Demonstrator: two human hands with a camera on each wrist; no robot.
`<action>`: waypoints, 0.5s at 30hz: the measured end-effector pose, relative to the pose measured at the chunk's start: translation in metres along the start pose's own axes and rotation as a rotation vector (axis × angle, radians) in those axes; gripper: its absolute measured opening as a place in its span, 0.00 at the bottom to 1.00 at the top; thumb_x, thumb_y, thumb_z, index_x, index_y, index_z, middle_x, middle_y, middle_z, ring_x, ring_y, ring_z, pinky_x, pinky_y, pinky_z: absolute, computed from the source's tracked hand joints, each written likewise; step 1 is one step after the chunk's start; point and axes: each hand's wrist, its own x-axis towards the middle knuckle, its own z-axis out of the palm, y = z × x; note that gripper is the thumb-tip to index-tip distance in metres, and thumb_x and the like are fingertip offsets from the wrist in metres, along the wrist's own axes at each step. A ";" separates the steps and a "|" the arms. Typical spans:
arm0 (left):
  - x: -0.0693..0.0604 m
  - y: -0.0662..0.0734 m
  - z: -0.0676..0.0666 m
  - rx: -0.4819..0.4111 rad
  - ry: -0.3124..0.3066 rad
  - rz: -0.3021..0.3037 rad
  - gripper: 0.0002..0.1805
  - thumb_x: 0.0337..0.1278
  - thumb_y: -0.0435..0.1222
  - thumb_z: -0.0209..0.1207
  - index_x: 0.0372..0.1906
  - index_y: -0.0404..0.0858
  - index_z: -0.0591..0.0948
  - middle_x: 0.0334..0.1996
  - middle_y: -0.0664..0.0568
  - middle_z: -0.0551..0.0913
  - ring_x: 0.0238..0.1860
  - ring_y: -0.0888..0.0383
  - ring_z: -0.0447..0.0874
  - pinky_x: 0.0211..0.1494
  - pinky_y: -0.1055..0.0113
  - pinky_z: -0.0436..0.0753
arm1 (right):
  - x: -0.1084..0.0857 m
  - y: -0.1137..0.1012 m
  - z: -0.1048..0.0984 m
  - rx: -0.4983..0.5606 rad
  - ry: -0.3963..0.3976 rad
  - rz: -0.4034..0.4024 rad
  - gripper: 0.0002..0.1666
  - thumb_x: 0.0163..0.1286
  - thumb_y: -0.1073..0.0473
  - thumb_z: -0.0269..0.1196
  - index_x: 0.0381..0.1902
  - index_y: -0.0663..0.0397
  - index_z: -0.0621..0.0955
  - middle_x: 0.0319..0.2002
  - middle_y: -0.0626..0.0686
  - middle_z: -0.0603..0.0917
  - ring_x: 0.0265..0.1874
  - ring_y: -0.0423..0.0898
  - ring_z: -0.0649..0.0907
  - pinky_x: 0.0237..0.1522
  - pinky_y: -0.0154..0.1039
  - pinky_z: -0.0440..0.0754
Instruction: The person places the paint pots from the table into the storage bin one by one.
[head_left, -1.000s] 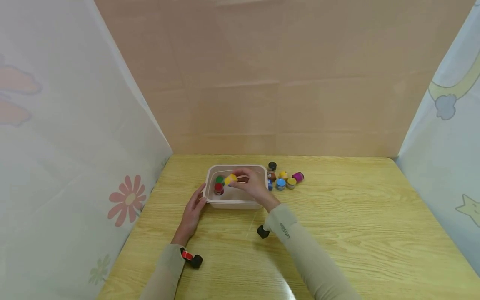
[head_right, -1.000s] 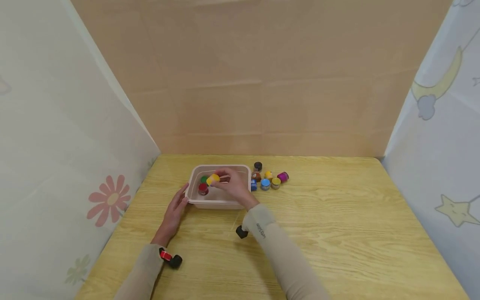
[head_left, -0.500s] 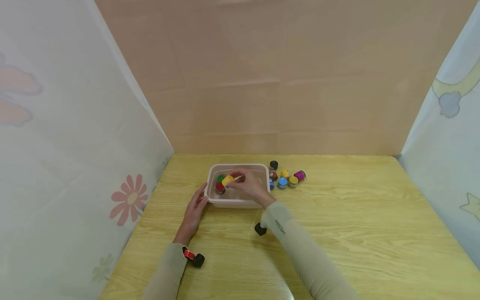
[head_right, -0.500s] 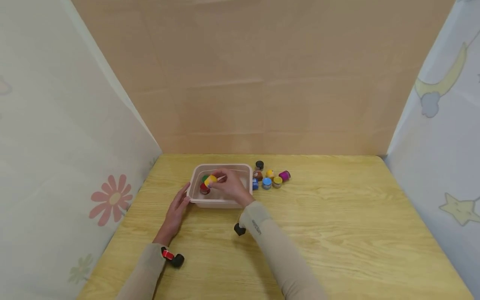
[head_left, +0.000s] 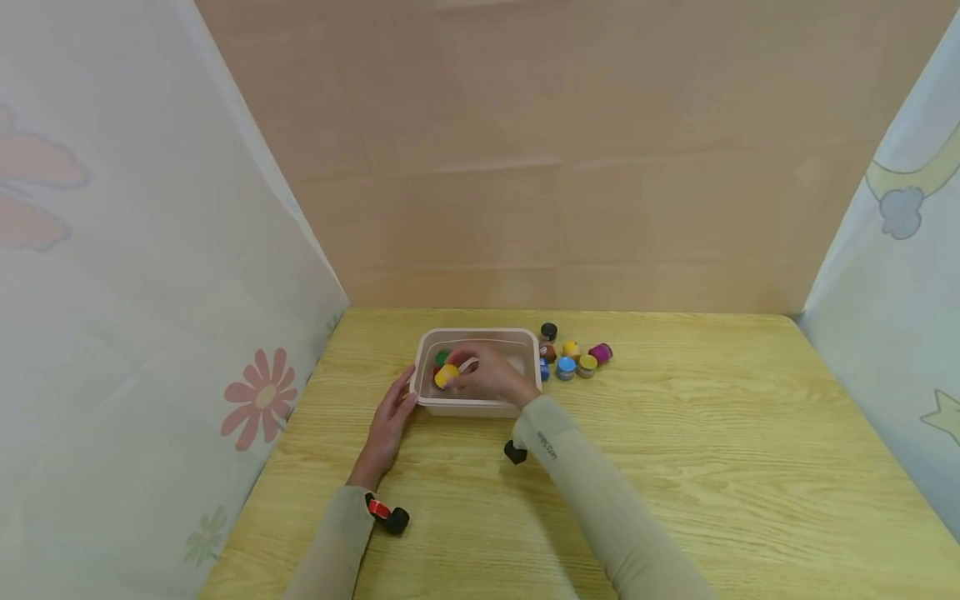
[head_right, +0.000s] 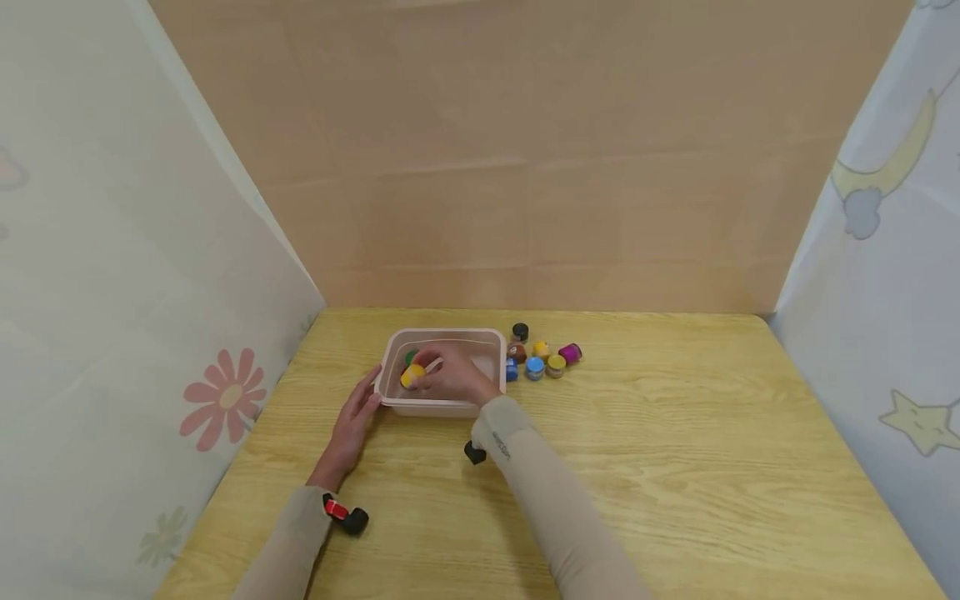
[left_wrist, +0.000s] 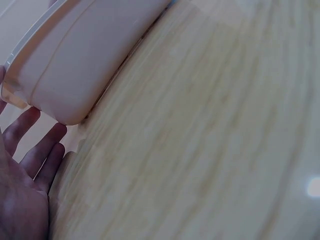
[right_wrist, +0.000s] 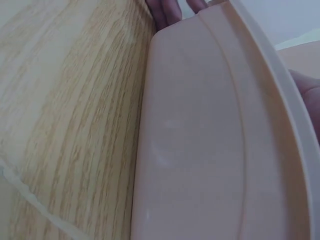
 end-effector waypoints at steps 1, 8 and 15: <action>0.000 0.000 0.000 0.003 0.000 0.000 0.29 0.82 0.45 0.49 0.81 0.56 0.62 0.80 0.51 0.64 0.76 0.48 0.66 0.66 0.76 0.70 | 0.001 0.000 0.001 -0.021 -0.006 -0.005 0.18 0.64 0.63 0.75 0.51 0.54 0.85 0.49 0.55 0.85 0.43 0.47 0.86 0.47 0.40 0.87; 0.001 -0.003 -0.002 0.004 0.000 0.011 0.29 0.82 0.46 0.49 0.81 0.57 0.62 0.79 0.49 0.64 0.75 0.47 0.67 0.64 0.78 0.71 | 0.008 0.001 0.007 -0.080 -0.039 -0.039 0.19 0.62 0.64 0.77 0.50 0.57 0.85 0.48 0.55 0.85 0.48 0.50 0.85 0.51 0.40 0.86; 0.001 -0.005 -0.002 -0.002 -0.001 0.018 0.29 0.82 0.45 0.50 0.82 0.55 0.62 0.77 0.46 0.67 0.74 0.47 0.68 0.64 0.78 0.71 | 0.011 0.002 0.013 -0.120 -0.091 -0.030 0.18 0.62 0.63 0.77 0.49 0.55 0.86 0.48 0.54 0.86 0.50 0.51 0.85 0.52 0.41 0.85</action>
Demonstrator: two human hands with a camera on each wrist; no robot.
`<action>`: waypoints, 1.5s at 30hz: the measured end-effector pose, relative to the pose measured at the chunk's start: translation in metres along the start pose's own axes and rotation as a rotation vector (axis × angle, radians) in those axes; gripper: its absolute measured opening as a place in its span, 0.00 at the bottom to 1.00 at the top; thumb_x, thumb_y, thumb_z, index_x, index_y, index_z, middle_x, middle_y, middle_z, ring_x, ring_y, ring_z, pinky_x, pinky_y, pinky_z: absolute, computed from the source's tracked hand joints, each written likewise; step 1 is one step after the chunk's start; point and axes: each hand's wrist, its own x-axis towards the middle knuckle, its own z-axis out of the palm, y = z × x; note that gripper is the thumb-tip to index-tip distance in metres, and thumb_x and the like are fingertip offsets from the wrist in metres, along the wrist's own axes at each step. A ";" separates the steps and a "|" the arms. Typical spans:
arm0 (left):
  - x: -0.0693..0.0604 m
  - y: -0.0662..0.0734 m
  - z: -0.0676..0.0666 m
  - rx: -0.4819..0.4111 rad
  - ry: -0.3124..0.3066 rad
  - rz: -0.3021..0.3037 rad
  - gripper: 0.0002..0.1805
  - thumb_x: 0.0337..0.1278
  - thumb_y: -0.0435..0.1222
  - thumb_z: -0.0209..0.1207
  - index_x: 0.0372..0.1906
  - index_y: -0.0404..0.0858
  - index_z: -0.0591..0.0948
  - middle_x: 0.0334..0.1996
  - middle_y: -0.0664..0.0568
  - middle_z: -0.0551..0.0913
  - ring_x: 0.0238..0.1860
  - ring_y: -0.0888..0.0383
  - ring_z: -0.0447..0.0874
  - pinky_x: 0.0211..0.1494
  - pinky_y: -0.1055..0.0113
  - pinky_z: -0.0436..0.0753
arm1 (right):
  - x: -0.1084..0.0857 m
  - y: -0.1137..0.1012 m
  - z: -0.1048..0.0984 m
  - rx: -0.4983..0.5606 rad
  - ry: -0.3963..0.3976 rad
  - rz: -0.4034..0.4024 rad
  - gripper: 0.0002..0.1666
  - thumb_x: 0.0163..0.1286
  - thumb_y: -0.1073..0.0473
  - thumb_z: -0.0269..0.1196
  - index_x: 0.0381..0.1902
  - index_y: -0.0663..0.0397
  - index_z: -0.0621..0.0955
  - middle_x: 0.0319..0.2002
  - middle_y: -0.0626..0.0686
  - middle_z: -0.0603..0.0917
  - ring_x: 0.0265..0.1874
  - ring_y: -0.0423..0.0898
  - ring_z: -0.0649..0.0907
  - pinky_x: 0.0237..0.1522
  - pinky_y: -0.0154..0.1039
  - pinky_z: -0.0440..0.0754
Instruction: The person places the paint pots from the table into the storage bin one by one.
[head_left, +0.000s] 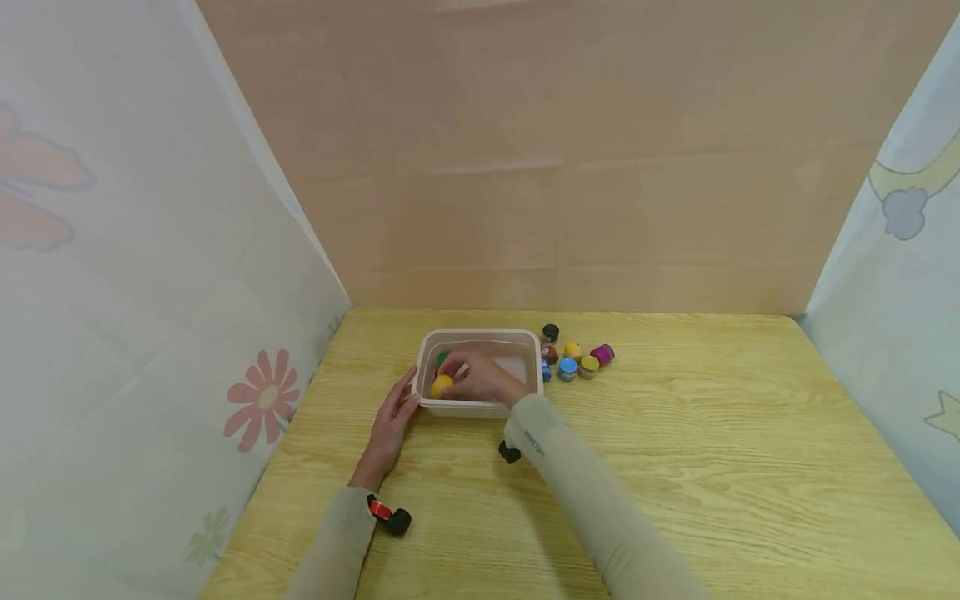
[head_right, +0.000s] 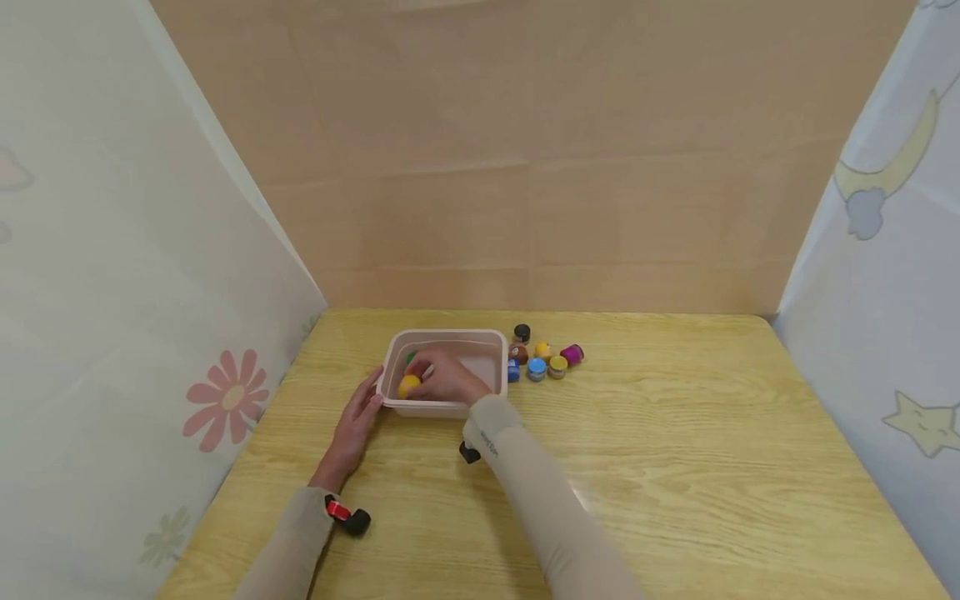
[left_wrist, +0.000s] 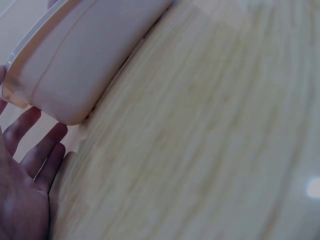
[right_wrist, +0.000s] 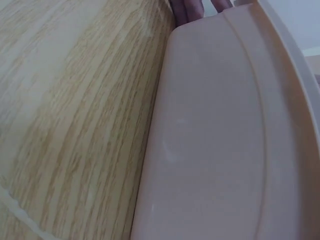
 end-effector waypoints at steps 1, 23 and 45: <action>0.000 0.000 0.000 0.003 -0.001 -0.001 0.29 0.82 0.45 0.49 0.82 0.55 0.62 0.77 0.45 0.67 0.74 0.47 0.68 0.64 0.78 0.71 | 0.000 0.000 0.001 -0.010 -0.010 0.007 0.18 0.62 0.62 0.77 0.49 0.54 0.86 0.48 0.53 0.86 0.50 0.50 0.84 0.52 0.41 0.85; -0.001 0.002 0.001 -0.003 -0.004 0.014 0.29 0.83 0.44 0.49 0.82 0.54 0.62 0.77 0.41 0.67 0.74 0.42 0.69 0.63 0.80 0.72 | 0.004 0.001 0.004 -0.108 -0.068 0.022 0.13 0.64 0.66 0.75 0.46 0.55 0.88 0.44 0.52 0.86 0.44 0.45 0.83 0.47 0.37 0.85; -0.002 0.003 0.002 -0.036 0.001 0.026 0.29 0.82 0.42 0.50 0.82 0.51 0.62 0.77 0.42 0.66 0.74 0.41 0.69 0.63 0.80 0.72 | 0.004 -0.001 0.005 -0.151 -0.051 0.040 0.13 0.66 0.64 0.73 0.49 0.54 0.89 0.42 0.52 0.87 0.45 0.48 0.84 0.48 0.39 0.84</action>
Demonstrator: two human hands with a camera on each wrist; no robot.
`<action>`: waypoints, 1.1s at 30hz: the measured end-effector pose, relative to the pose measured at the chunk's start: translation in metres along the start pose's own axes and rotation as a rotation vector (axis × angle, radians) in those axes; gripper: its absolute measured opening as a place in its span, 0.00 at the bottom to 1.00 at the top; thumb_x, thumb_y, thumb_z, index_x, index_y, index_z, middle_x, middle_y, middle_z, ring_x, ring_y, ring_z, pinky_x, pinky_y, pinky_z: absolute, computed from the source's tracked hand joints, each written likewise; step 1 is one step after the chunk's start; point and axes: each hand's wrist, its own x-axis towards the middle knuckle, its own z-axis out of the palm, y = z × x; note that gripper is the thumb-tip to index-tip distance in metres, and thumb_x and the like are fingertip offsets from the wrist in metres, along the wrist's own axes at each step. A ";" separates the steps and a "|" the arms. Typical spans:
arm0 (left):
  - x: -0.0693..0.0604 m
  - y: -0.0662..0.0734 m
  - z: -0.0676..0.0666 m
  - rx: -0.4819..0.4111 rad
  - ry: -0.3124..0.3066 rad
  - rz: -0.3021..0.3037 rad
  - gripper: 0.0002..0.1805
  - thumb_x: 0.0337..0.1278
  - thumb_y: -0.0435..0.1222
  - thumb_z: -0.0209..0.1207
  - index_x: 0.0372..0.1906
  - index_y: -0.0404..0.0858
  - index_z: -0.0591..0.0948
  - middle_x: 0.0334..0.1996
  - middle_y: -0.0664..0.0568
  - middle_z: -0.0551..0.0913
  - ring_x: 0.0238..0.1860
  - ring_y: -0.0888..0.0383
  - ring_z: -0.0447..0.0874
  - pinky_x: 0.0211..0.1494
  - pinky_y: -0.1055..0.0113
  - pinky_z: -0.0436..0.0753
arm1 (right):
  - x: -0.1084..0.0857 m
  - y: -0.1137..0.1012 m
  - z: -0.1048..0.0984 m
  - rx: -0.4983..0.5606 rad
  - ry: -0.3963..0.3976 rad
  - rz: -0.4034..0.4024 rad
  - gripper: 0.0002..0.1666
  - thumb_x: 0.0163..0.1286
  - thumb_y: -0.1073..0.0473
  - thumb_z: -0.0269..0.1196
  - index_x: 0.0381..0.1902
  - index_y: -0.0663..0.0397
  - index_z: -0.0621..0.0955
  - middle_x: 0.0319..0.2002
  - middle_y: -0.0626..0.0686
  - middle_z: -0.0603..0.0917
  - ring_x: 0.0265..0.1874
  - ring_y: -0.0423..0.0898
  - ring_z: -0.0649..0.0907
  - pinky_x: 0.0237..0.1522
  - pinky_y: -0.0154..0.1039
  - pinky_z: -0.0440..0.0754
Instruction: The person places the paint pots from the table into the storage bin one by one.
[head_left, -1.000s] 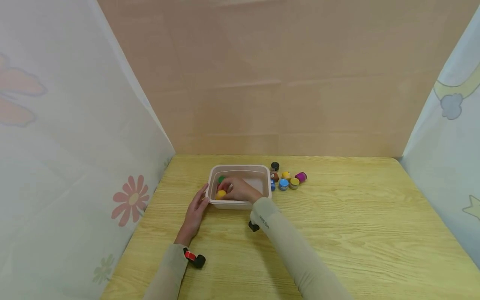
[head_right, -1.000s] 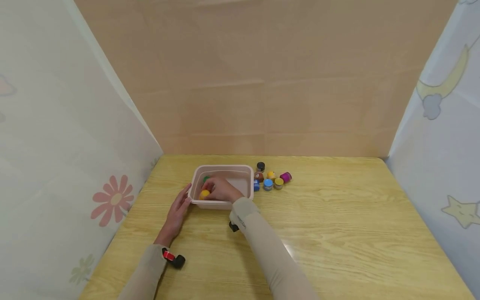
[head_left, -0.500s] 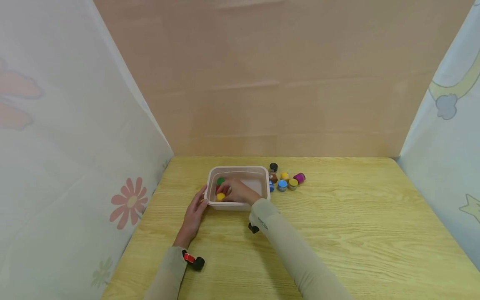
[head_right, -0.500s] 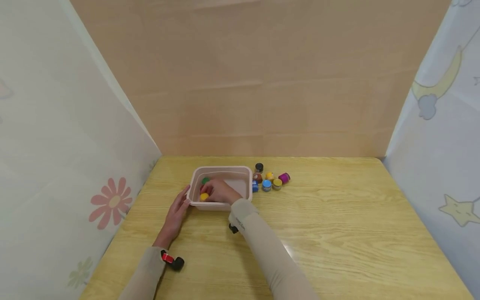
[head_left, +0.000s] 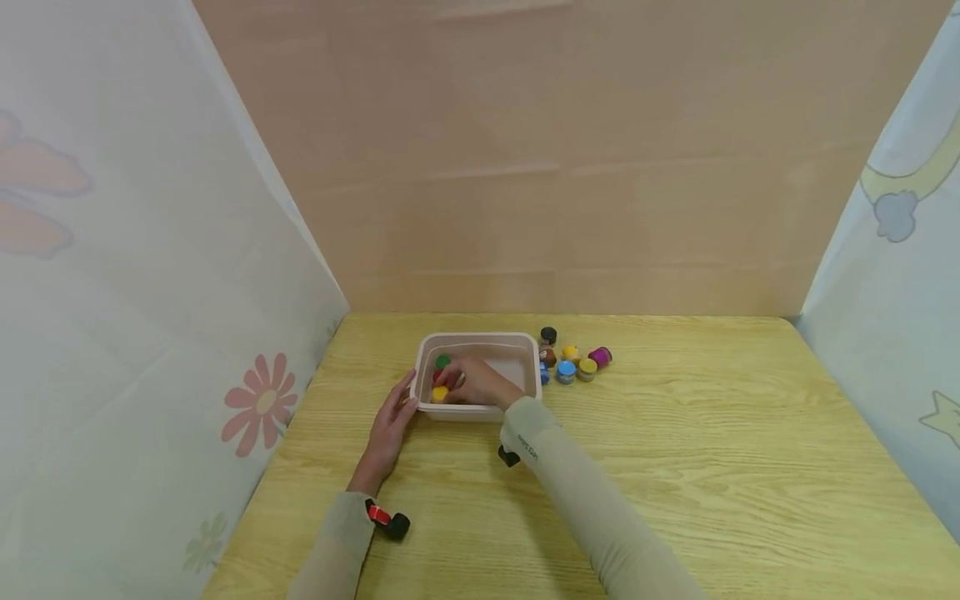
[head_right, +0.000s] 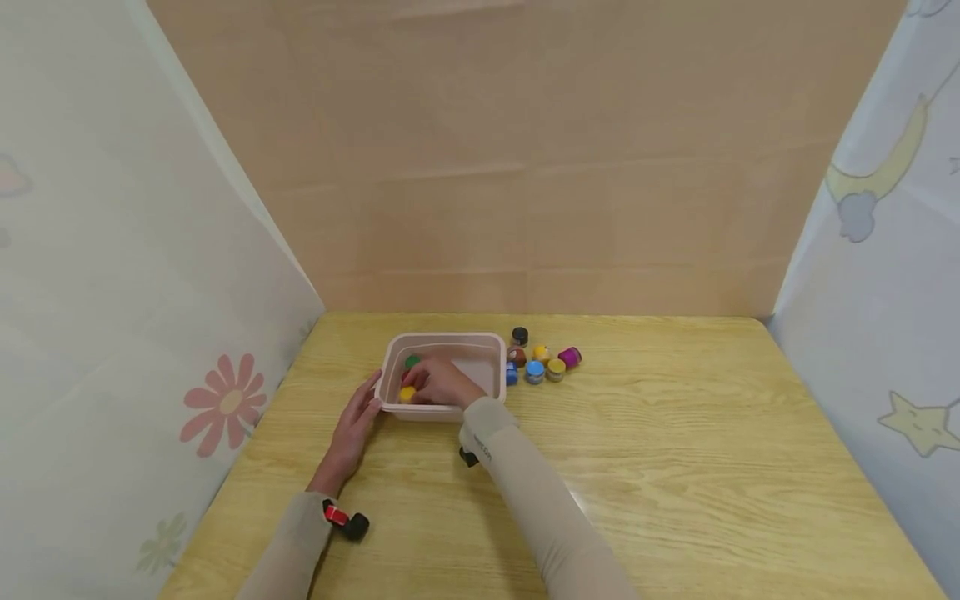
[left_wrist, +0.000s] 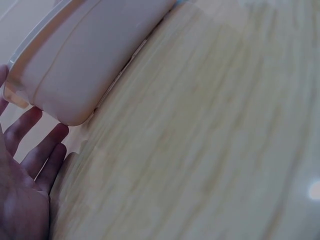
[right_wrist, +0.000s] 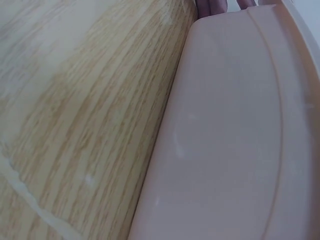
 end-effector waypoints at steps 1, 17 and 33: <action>0.000 0.000 0.000 0.000 -0.001 0.001 0.29 0.82 0.41 0.50 0.82 0.51 0.62 0.77 0.41 0.66 0.74 0.41 0.69 0.63 0.80 0.72 | 0.000 0.001 0.000 -0.001 0.001 0.000 0.13 0.66 0.64 0.73 0.49 0.55 0.89 0.42 0.52 0.87 0.44 0.48 0.84 0.48 0.39 0.84; 0.001 -0.004 0.003 0.028 0.000 -0.017 0.30 0.82 0.45 0.51 0.81 0.52 0.62 0.77 0.42 0.67 0.75 0.43 0.68 0.64 0.79 0.71 | -0.003 0.005 -0.001 0.022 0.013 -0.001 0.13 0.66 0.64 0.73 0.49 0.53 0.89 0.42 0.52 0.88 0.43 0.47 0.83 0.44 0.36 0.82; 0.014 -0.037 -0.003 0.065 0.050 -0.008 0.28 0.80 0.51 0.51 0.79 0.63 0.65 0.79 0.55 0.64 0.75 0.48 0.68 0.77 0.44 0.65 | -0.029 0.009 -0.027 0.024 0.130 -0.074 0.15 0.72 0.64 0.68 0.55 0.57 0.87 0.42 0.50 0.87 0.37 0.44 0.85 0.37 0.35 0.86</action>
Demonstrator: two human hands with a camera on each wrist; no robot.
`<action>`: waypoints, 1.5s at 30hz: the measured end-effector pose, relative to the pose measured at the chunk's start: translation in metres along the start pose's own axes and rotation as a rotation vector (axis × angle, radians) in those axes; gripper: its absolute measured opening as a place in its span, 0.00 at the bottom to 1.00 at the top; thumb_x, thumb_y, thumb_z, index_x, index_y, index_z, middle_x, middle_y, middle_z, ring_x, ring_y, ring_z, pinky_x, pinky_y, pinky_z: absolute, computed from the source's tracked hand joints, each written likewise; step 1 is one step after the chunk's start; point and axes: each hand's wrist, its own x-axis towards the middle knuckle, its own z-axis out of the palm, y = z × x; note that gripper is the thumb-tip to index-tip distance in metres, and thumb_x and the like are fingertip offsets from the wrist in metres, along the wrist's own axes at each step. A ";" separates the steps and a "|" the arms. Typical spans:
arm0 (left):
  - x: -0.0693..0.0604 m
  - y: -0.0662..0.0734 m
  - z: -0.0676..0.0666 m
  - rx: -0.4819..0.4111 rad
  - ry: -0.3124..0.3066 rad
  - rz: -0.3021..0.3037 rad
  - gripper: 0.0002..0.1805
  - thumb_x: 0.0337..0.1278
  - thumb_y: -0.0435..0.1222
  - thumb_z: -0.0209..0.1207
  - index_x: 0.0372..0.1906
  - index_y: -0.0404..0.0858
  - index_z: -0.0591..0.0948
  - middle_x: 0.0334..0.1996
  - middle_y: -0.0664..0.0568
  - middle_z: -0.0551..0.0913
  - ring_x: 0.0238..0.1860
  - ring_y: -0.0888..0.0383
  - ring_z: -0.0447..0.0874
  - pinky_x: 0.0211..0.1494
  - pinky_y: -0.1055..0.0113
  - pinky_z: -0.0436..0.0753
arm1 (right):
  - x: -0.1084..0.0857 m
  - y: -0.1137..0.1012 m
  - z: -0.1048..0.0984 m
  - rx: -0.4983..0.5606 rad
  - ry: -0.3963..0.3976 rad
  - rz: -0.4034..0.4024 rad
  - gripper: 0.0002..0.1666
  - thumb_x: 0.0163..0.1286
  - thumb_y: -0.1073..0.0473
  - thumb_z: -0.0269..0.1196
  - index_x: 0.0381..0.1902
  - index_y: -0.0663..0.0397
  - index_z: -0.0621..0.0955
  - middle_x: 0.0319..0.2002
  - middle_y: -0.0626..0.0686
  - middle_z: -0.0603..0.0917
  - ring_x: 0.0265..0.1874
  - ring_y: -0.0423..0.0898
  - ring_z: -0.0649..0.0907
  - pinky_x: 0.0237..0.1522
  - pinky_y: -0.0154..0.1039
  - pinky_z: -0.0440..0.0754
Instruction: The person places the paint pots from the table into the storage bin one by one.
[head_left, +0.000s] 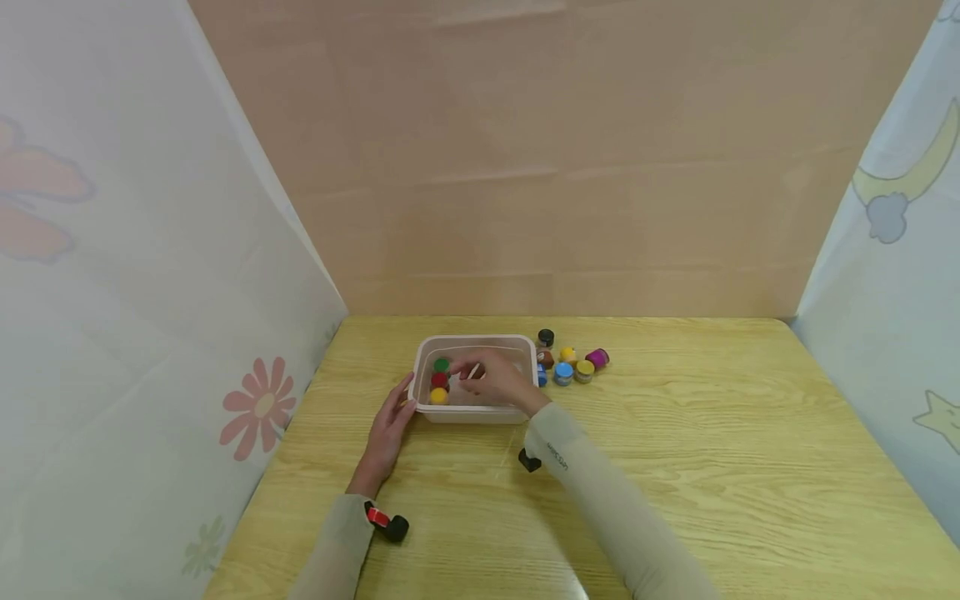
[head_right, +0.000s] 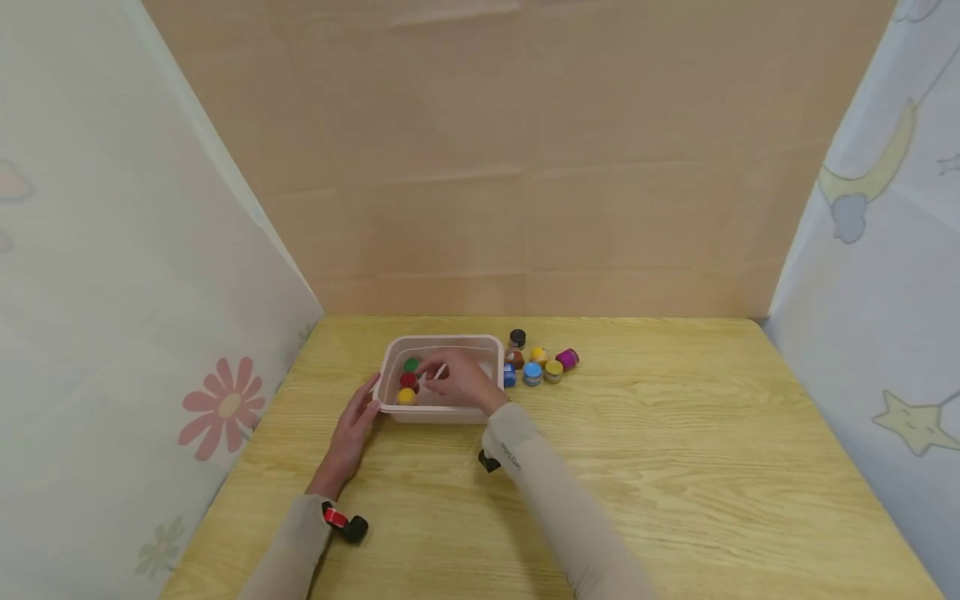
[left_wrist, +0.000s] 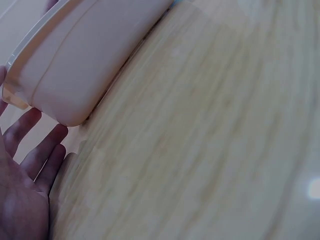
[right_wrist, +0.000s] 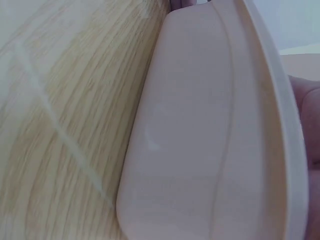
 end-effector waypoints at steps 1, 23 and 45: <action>0.000 0.001 0.000 0.003 0.004 0.001 0.28 0.80 0.52 0.51 0.78 0.64 0.65 0.79 0.55 0.64 0.75 0.48 0.68 0.77 0.44 0.65 | -0.003 0.000 -0.003 -0.009 0.007 -0.010 0.15 0.72 0.64 0.68 0.55 0.57 0.87 0.42 0.50 0.87 0.37 0.44 0.85 0.38 0.34 0.86; -0.003 0.001 -0.001 0.002 0.019 0.002 0.27 0.78 0.55 0.52 0.77 0.68 0.66 0.77 0.56 0.67 0.73 0.48 0.70 0.76 0.43 0.67 | -0.085 0.056 -0.110 0.009 0.372 0.131 0.17 0.76 0.63 0.63 0.60 0.58 0.83 0.58 0.61 0.83 0.56 0.59 0.82 0.60 0.57 0.81; -0.001 0.001 0.000 -0.004 0.015 -0.020 0.28 0.82 0.48 0.49 0.80 0.59 0.63 0.80 0.54 0.63 0.76 0.48 0.66 0.77 0.46 0.65 | -0.112 0.133 -0.137 0.025 0.304 0.339 0.31 0.84 0.53 0.52 0.78 0.60 0.66 0.75 0.68 0.67 0.73 0.68 0.67 0.74 0.68 0.60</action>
